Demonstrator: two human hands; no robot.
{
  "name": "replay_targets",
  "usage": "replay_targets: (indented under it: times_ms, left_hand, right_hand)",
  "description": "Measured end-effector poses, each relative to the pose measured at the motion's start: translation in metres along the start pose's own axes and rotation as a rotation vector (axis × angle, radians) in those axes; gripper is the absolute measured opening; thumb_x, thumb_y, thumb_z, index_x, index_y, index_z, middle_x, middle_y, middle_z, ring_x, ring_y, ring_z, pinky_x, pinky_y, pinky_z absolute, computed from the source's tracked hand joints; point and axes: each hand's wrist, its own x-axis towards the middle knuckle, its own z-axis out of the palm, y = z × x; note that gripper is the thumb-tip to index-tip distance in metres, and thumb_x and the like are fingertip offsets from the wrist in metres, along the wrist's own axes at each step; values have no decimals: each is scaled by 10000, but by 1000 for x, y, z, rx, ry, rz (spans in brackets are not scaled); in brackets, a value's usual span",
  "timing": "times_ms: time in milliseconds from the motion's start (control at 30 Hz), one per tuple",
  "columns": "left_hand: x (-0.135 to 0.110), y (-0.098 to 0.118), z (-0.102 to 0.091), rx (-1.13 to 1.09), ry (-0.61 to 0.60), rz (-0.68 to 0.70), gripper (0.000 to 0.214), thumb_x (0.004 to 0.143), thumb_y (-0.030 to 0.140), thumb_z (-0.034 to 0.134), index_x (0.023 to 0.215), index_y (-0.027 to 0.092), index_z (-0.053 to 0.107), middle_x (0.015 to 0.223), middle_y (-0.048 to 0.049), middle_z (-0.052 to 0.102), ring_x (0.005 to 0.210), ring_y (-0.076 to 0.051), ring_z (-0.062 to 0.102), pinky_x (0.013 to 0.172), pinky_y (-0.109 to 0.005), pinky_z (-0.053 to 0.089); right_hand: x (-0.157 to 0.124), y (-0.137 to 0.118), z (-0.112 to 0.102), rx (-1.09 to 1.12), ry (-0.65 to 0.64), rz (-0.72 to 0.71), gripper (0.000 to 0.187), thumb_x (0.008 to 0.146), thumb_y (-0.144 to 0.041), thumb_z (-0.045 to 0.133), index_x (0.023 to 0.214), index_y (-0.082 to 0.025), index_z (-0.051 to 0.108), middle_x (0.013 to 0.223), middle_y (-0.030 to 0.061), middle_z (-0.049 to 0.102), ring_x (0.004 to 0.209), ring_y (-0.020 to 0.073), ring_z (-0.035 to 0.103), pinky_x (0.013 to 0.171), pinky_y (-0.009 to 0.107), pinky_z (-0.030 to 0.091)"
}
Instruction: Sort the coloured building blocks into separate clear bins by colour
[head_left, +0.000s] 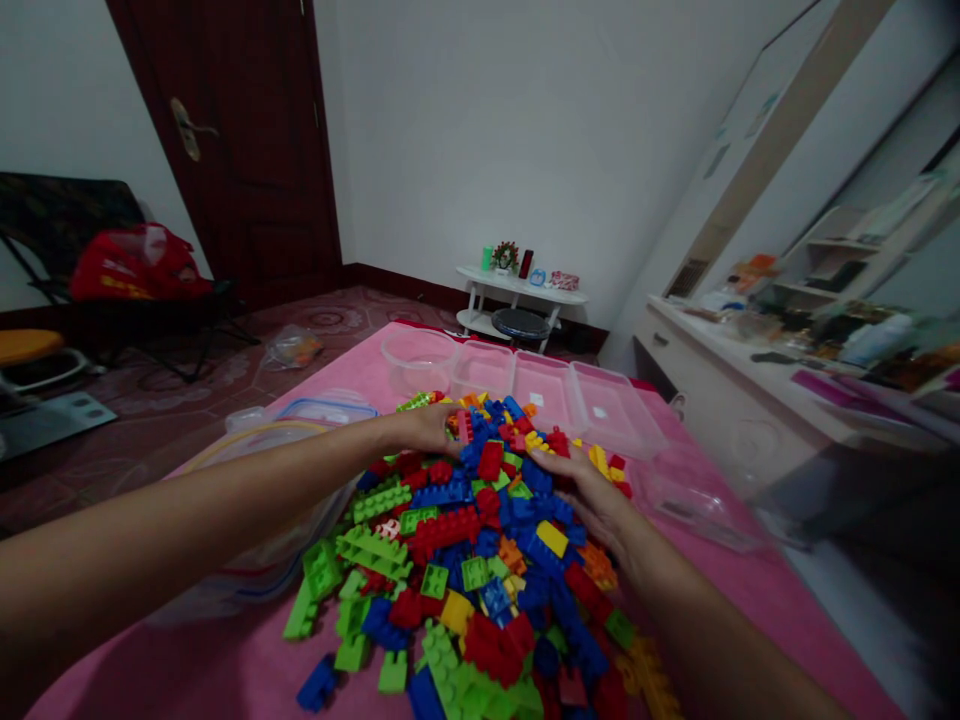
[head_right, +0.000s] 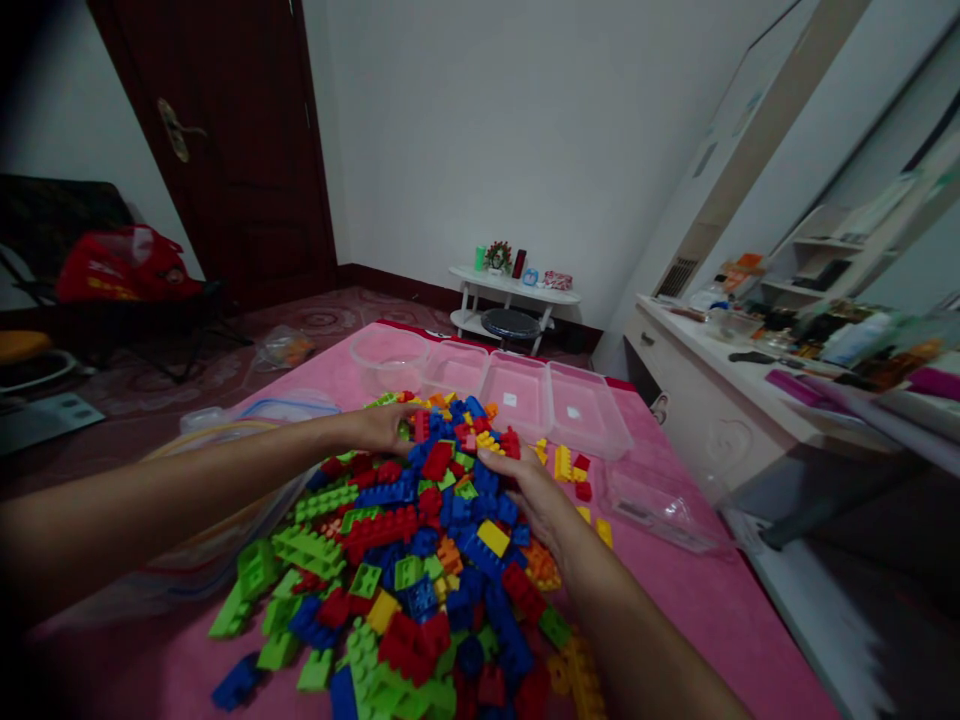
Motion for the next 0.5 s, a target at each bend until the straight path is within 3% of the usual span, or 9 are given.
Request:
replay_targets:
  times_ms: [167,300,433,500]
  left_hand:
    - [-23,28,-12,-180,-62,177,735,696,434,703,1334,171,451,1214,-89,614,1082,-241,583,912,-357,463]
    - [-73,50,-16,110,15,248,755,733,498,659,1395,251,393,1412,-85,449,1268,-288,433,1054,-419,331]
    - [-135,53,4,483,98,377,893,628,572,715,1411,348,348,1548,-61,171,1391,-383,165,1104,-551,164]
    - [-157,48,21,601,48,455,904,609,584,719,1405,384,342,1557,-39,136,1401,-393,109,1108,-576,110]
  right_hand:
    - [-21,-22,20,-100,-93,-82,673,771,-421,639,1367,-221,398,1322,114,545,1161,284,555,951,457,462]
    - [-67,-22,11,-671,-97,-276,774,764,-526,628,1426,-284,308,1481,96,342,1320,283,378,1050,467,361]
    - [-129,29,-7,-1315,-47,-593,916,713,-593,640,1465,-270,230,1500,116,293,1346,340,313,1046,522,351]
    - [-150,66,-13,-1589,-11,-806,720,788,-500,609,1425,-341,312,1488,61,333,1345,321,323,1036,501,371]
